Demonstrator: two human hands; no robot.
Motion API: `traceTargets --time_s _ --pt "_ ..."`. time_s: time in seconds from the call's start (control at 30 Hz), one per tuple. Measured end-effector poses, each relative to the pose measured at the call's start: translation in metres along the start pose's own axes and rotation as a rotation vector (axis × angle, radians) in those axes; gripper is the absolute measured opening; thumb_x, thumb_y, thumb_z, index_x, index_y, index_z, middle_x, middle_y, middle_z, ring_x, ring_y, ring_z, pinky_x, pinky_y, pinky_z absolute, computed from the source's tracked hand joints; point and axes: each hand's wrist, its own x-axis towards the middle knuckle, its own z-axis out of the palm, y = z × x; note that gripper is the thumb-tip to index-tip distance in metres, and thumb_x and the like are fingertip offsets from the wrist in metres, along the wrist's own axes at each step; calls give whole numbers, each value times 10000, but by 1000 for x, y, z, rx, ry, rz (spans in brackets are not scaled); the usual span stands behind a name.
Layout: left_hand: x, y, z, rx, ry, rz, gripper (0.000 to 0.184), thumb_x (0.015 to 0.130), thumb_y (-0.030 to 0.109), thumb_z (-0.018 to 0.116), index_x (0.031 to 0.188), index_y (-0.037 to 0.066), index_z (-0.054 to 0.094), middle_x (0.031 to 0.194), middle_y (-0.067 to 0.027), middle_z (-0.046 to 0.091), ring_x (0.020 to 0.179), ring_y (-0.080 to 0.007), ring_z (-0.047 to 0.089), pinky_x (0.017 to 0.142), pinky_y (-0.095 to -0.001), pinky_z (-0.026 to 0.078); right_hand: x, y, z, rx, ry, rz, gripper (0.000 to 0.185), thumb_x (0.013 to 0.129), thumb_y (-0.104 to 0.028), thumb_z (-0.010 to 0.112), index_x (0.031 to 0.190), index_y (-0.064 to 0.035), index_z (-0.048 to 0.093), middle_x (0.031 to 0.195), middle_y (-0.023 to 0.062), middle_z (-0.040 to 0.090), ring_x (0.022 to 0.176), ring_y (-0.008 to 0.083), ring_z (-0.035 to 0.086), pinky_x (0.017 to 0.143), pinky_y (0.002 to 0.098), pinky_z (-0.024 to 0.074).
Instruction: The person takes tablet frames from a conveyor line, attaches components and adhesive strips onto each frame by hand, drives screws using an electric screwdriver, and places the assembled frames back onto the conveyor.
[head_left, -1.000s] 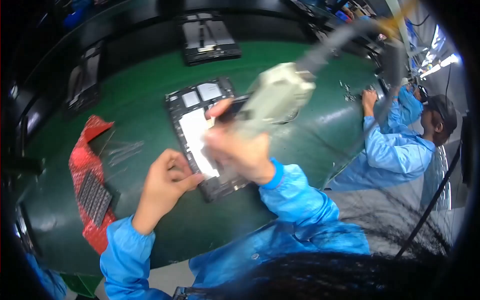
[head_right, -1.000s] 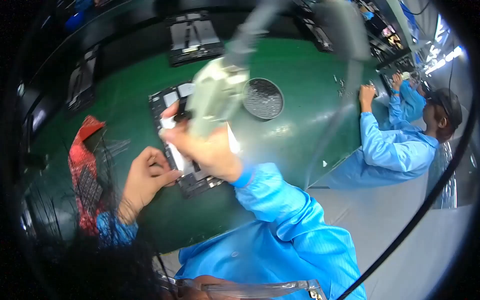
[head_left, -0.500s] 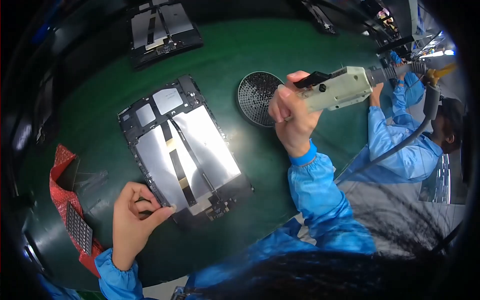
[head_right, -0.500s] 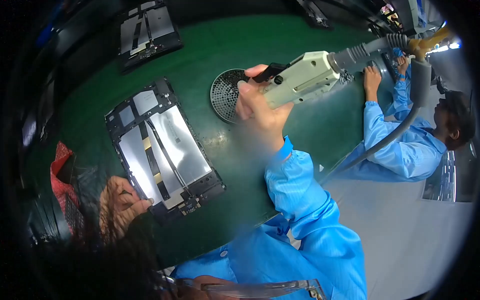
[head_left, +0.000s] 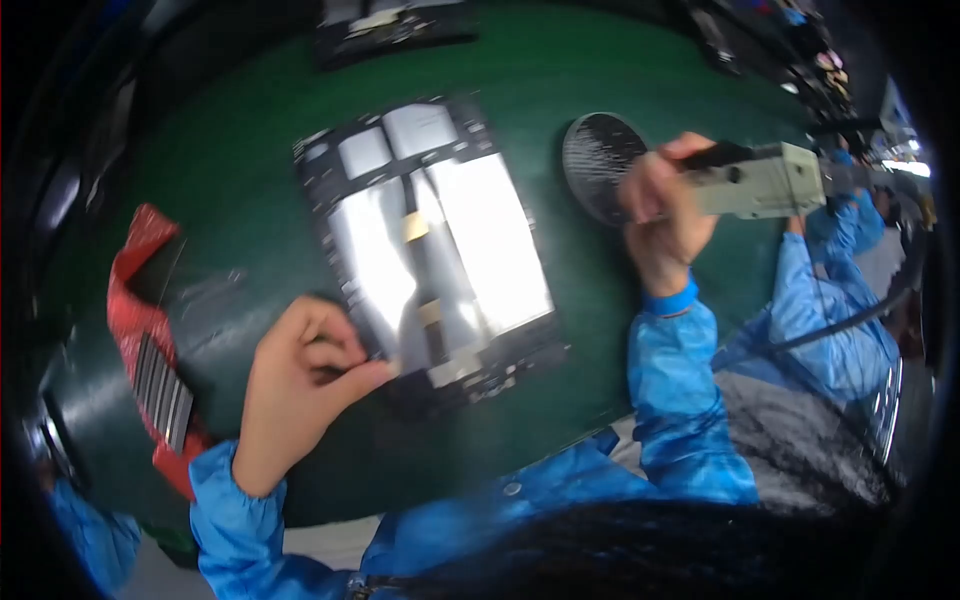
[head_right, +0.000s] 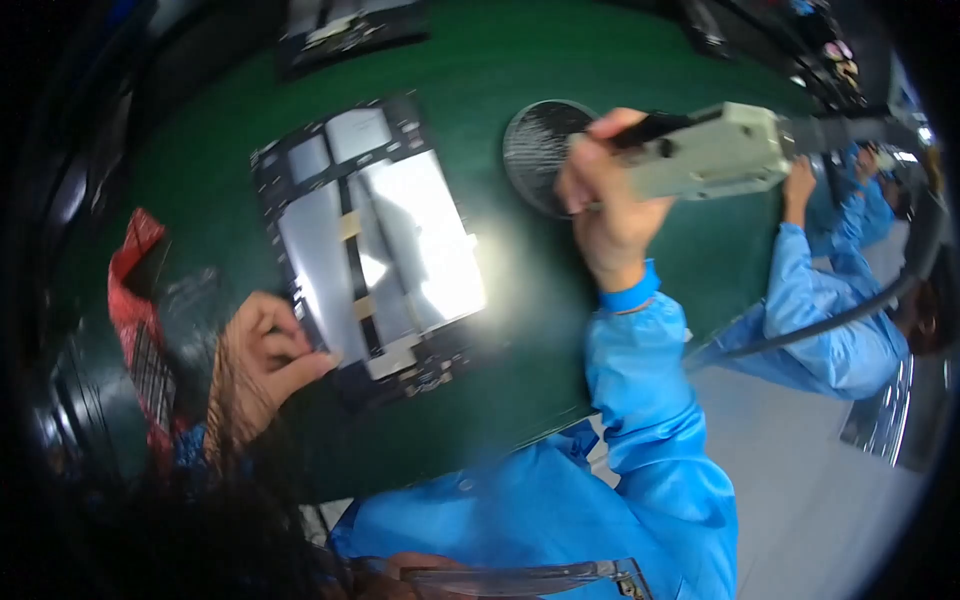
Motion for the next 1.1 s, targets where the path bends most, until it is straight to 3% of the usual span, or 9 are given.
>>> traceTargets --time_s 0.1,0.17,0.4,0.5,0.53,0.6,0.67,0.83,1.1 --pt "-1 -2 -6 59 -27 26 334 781 16 797 962 30 518 871 -20 563 754 -61 619 627 -190 446 -1 -3 11 -16 77 5 180 867 17 604 1021 -32 526 674 28 459 497 101 401 436 244 325" --pt "1 -3 -10 25 -75 41 364 768 -28 790 986 34 506 901 -35 555 792 -72 617 685 -201 502 1 1 5 -20 26 1 189 875 8 597 1046 -36 528 665 21 436 515 101 394 443 244 321" --pt "0 -6 -17 42 -104 95 302 845 102 756 982 -3 509 883 -65 571 752 -117 647 629 -221 492 3 -15 28 -125 63 -39 312 904 -56 590 1201 -53 495 611 -23 354 504 77 360 453 243 286" --pt "2 -10 -19 29 -102 126 299 849 105 753 975 -4 505 874 -66 571 728 -112 639 616 -223 486 -16 -33 65 148 36 -8 321 911 -72 582 1219 -101 497 591 -46 338 479 68 350 436 248 276" --pt "2 -12 -18 40 -103 135 298 850 105 752 973 -4 504 872 -66 571 721 -109 635 613 -224 485 -31 -37 88 224 -21 59 312 918 -83 567 1213 -159 502 580 -50 350 466 57 353 423 235 278" --pt "1 -9 -16 46 -97 123 299 849 104 753 973 -3 503 869 -64 571 719 -104 630 605 -227 483 -60 -39 126 299 -223 150 313 907 -60 575 1191 -172 504 616 -38 398 471 71 382 411 235 302" --pt "1 -10 -16 60 -96 136 299 848 102 754 973 -1 504 866 -61 571 718 -102 627 596 -228 482 -82 -39 146 180 -277 161 343 909 -25 581 1195 -199 504 654 -33 427 464 66 371 409 226 326" --pt "3 -19 -16 89 -69 218 282 845 95 748 971 2 513 861 -52 574 720 -98 627 582 -233 479 -102 -31 159 -42 -304 211 409 908 1 604 1225 -226 482 771 -22 529 464 71 368 431 226 348" --pt "1 -19 -19 78 -76 223 251 828 82 726 970 3 535 882 -67 593 736 -109 647 559 -237 451 -103 -21 154 19 -328 266 428 893 -22 643 1230 -217 466 920 -36 605 538 62 401 446 223 352"
